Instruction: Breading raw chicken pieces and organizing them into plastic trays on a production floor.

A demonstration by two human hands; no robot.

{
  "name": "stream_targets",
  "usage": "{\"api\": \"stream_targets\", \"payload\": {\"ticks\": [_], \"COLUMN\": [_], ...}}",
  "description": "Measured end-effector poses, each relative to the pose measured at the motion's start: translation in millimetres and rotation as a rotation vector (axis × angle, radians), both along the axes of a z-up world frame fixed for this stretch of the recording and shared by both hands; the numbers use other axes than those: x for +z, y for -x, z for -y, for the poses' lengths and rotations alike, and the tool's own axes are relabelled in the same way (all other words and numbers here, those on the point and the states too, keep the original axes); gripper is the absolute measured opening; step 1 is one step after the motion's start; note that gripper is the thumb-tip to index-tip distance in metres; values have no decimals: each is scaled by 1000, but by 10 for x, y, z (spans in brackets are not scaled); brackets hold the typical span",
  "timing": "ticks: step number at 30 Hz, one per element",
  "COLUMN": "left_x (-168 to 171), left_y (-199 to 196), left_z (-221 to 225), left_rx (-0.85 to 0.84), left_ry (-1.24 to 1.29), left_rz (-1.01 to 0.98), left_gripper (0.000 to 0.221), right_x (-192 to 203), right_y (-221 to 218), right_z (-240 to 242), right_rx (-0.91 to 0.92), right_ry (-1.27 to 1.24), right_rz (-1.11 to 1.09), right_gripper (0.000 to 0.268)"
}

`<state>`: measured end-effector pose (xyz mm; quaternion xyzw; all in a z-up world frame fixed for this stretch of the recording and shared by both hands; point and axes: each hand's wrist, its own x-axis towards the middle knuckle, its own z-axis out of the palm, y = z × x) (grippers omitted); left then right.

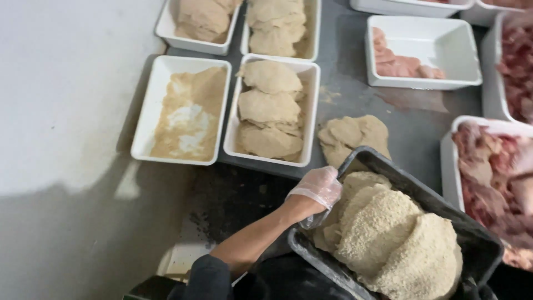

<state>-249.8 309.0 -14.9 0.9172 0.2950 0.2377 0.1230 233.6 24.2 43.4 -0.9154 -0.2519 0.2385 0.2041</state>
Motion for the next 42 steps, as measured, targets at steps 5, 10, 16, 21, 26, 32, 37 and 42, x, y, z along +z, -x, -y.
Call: {"api": "stream_targets", "payload": {"ticks": [5,10,16,21,26,32,37,42], "left_x": [504,1073,1325,1589,1388,1823,1797,1456], "left_y": [858,1369,1785,2251,3109,3723,4109,4407], "left_z": [-351,-394,-448,-846,-1837,-3476,-4578,-5302], "left_rx": [493,816,1101,1212,1115,1180,1186,1303], "left_ry": [611,917,1117,1211,1044,1311,1151,1105], "left_rz": [41,79,277,430,24,335,-144,-45], "left_gripper": [24,21,26,12,23,2,62,73], "right_x": [202,117,-9,91,81,-167,-378,-462], "right_y": [1186,1810,2140,2689,3441,4480,5029,5301], "right_z": [-1585,-2407,-3386,-3887,-4249,-4837,-5753,-6599], "right_rx": [137,181,460,573,372,284,311,355], "right_ry": [4,10,31,30,-85,-159,-237,-321], "right_rz": [-83,-168,-156,-155,-407,-378,-429,-378], "right_gripper": [40,41,39,40,28,31,30,29]}}
